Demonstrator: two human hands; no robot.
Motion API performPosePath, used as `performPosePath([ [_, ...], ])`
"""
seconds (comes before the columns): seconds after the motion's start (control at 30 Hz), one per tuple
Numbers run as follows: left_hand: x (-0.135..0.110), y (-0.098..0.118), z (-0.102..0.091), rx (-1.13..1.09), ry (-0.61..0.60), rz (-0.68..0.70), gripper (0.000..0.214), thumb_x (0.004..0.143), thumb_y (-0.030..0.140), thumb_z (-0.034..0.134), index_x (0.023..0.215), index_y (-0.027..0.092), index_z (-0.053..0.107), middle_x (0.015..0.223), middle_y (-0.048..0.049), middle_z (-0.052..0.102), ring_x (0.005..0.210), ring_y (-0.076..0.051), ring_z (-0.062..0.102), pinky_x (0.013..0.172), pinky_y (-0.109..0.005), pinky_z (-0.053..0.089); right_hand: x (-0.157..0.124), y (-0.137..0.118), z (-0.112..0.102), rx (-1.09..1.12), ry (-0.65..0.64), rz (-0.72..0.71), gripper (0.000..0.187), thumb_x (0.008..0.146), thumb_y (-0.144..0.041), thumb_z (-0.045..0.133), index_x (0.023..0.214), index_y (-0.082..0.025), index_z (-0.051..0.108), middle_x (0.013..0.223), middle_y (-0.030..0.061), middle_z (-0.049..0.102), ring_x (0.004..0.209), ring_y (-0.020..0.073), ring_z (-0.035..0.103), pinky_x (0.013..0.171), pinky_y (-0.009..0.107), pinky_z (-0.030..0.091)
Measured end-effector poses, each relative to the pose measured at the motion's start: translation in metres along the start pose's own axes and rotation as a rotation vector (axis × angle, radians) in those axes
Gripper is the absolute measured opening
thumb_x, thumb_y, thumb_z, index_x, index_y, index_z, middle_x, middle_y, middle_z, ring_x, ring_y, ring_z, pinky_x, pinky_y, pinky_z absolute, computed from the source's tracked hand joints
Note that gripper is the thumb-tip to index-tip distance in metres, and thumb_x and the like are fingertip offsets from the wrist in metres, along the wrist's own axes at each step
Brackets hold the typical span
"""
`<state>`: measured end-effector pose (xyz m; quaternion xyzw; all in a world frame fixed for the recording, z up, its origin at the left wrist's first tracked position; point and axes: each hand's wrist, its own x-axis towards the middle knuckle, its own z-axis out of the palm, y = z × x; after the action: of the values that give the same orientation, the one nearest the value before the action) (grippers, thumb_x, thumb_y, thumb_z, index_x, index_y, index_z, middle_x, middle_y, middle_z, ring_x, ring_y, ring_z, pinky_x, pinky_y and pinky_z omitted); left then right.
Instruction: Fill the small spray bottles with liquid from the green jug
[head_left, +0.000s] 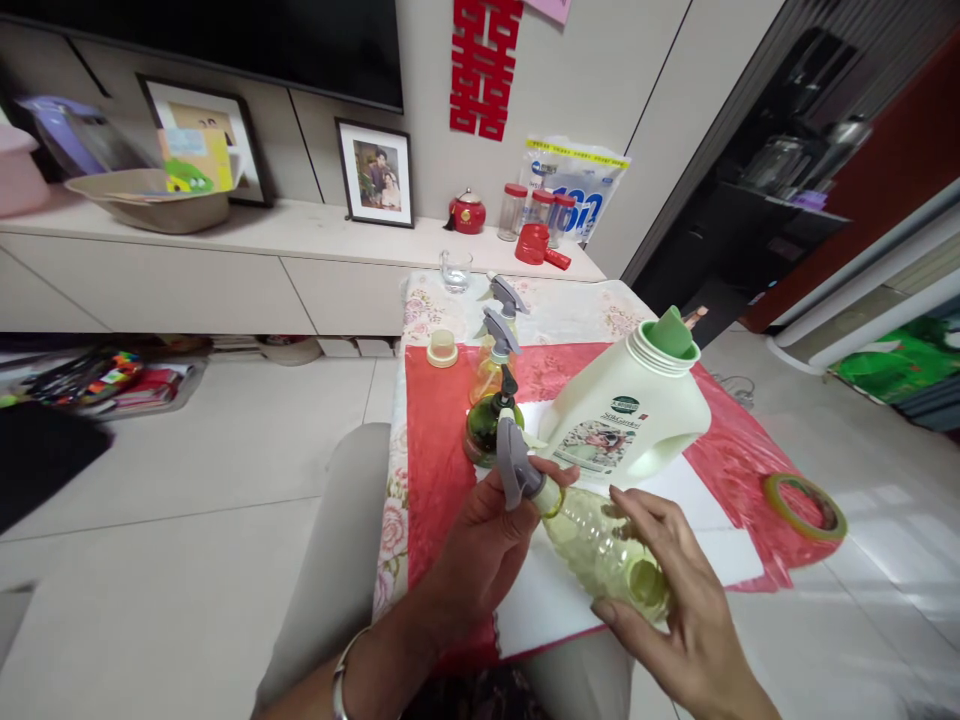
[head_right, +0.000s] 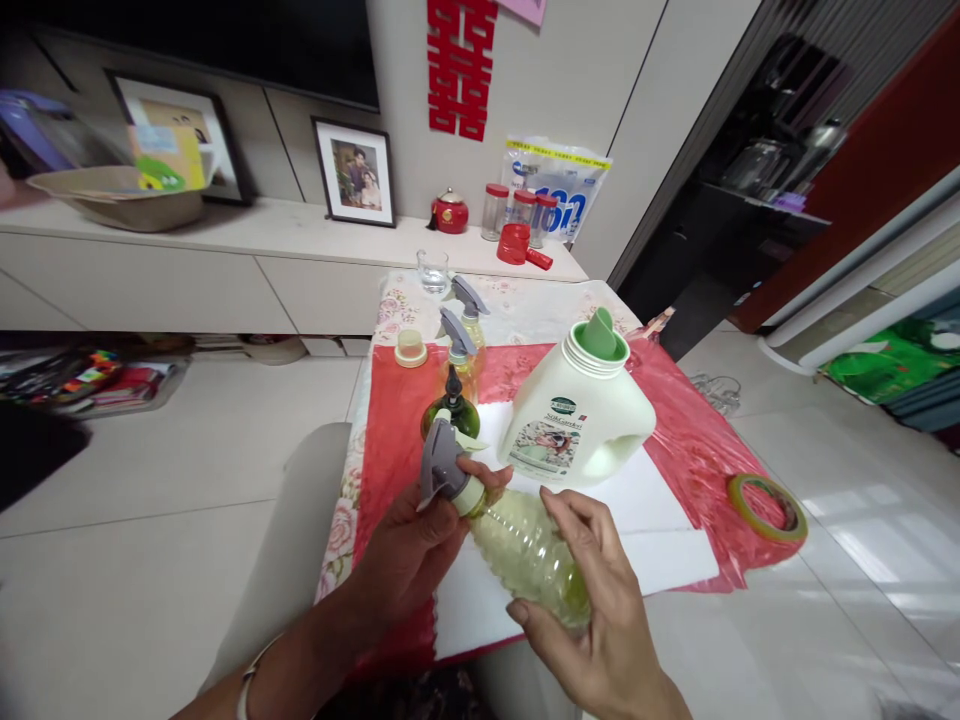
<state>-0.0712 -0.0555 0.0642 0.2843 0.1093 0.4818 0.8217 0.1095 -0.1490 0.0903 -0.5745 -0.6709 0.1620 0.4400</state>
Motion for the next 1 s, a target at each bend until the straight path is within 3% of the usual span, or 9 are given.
performPosePath([
  [0.17, -0.002, 0.000, 0.001, -0.039, -0.084, -0.017, 0.028, 0.085, 0.040, 0.078, 0.110, 0.026, 0.073, 0.109, -0.0025, 0.072, 0.121, -0.027, 0.064, 0.121, -0.051, 0.033, -0.003, -0.014, 0.018, 1.015, 0.051, 0.937, 0.076, 0.074, -0.066, 0.076, 0.134, -0.021, 0.064, 0.134, 0.0159, 0.061, 0.118, 0.0330, 0.063, 0.091, 0.043, 0.057],
  [0.27, 0.001, -0.001, 0.002, -0.014, -0.004, 0.038, 0.028, 0.087, 0.038, 0.077, 0.111, 0.025, 0.071, 0.105, -0.0030, 0.072, 0.116, -0.024, 0.065, 0.117, -0.045, 0.039, 0.002, -0.020, 0.032, 1.171, 0.141, 1.215, 0.075, 0.077, -0.063, 0.076, 0.134, -0.016, 0.062, 0.129, 0.0193, 0.064, 0.111, 0.0345, 0.066, 0.086, 0.049, 0.058],
  [0.4, 0.003, -0.003, 0.006, 0.020, 0.151, 0.110, 0.027, 0.085, 0.036, 0.079, 0.108, 0.024, 0.071, 0.103, -0.0012, 0.072, 0.108, -0.018, 0.065, 0.114, -0.037, 0.040, 0.001, -0.018, 0.052, 1.138, 0.442, 1.086, 0.084, 0.082, -0.068, 0.066, 0.147, -0.017, 0.051, 0.136, 0.0186, 0.060, 0.121, 0.0339, 0.061, 0.095, 0.051, 0.056],
  [0.57, 0.003, -0.004, 0.007, -0.024, 0.182, 0.089, 0.025, 0.085, 0.035, 0.078, 0.107, 0.024, 0.073, 0.108, -0.0008, 0.071, 0.114, -0.018, 0.063, 0.121, -0.038, 0.034, -0.018, -0.012, 0.077, 0.774, 0.632, 0.472, 0.082, 0.088, -0.064, 0.060, 0.156, -0.029, 0.033, 0.159, 0.0115, 0.033, 0.144, 0.0322, 0.038, 0.108, 0.052, 0.048],
  [0.63, 0.002, -0.003, 0.005, -0.037, 0.156, 0.053, 0.026, 0.086, 0.037, 0.078, 0.108, 0.024, 0.073, 0.111, -0.0017, 0.072, 0.117, -0.019, 0.063, 0.123, -0.040, 0.032, -0.023, -0.011, 0.080, 0.639, 0.645, 0.374, 0.087, 0.087, -0.060, 0.065, 0.159, -0.031, 0.026, 0.159, 0.0114, 0.032, 0.143, 0.0317, 0.040, 0.109, 0.051, 0.046],
  [0.73, -0.001, 0.001, 0.002, -0.036, 0.119, 0.059, 0.026, 0.086, 0.038, 0.078, 0.107, 0.024, 0.074, 0.112, -0.0025, 0.071, 0.122, -0.024, 0.063, 0.125, -0.046, 0.030, -0.021, -0.008, 0.073, 0.789, 0.525, 0.569, 0.084, 0.090, -0.064, 0.059, 0.159, -0.027, 0.027, 0.150, 0.0162, 0.043, 0.123, 0.0302, 0.057, 0.089, 0.044, 0.057],
  [0.87, -0.005, 0.010, 0.004, 0.027, 0.005, 0.094, 0.025, 0.085, 0.039, 0.078, 0.104, 0.023, 0.075, 0.107, -0.0041, 0.071, 0.121, -0.027, 0.063, 0.120, -0.049, 0.036, -0.018, 0.000, 0.056, 1.200, 0.073, 0.916, 0.089, 0.090, -0.078, 0.046, 0.157, -0.022, 0.034, 0.128, 0.0211, 0.060, 0.095, 0.0296, 0.067, 0.059, 0.035, 0.056],
  [0.93, -0.005, 0.014, 0.005, 0.030, 0.019, 0.115, 0.024, 0.086, 0.039, 0.077, 0.105, 0.024, 0.074, 0.104, -0.0036, 0.072, 0.115, -0.025, 0.065, 0.116, -0.046, 0.041, -0.022, 0.002, 0.052, 1.322, -0.038, 0.866, 0.095, 0.083, -0.081, 0.054, 0.158, -0.026, 0.034, 0.133, 0.0206, 0.058, 0.100, 0.0319, 0.066, 0.063, 0.039, 0.057],
  [1.0, -0.004, 0.016, 0.006, 0.017, 0.095, 0.119, 0.024, 0.087, 0.037, 0.076, 0.108, 0.025, 0.073, 0.105, -0.0029, 0.072, 0.110, -0.021, 0.065, 0.114, -0.041, 0.042, -0.026, 0.000, 0.052, 1.264, 0.003, 0.720, 0.100, 0.076, -0.071, 0.071, 0.159, -0.035, 0.028, 0.151, 0.0160, 0.044, 0.115, 0.0337, 0.061, 0.076, 0.043, 0.058],
])
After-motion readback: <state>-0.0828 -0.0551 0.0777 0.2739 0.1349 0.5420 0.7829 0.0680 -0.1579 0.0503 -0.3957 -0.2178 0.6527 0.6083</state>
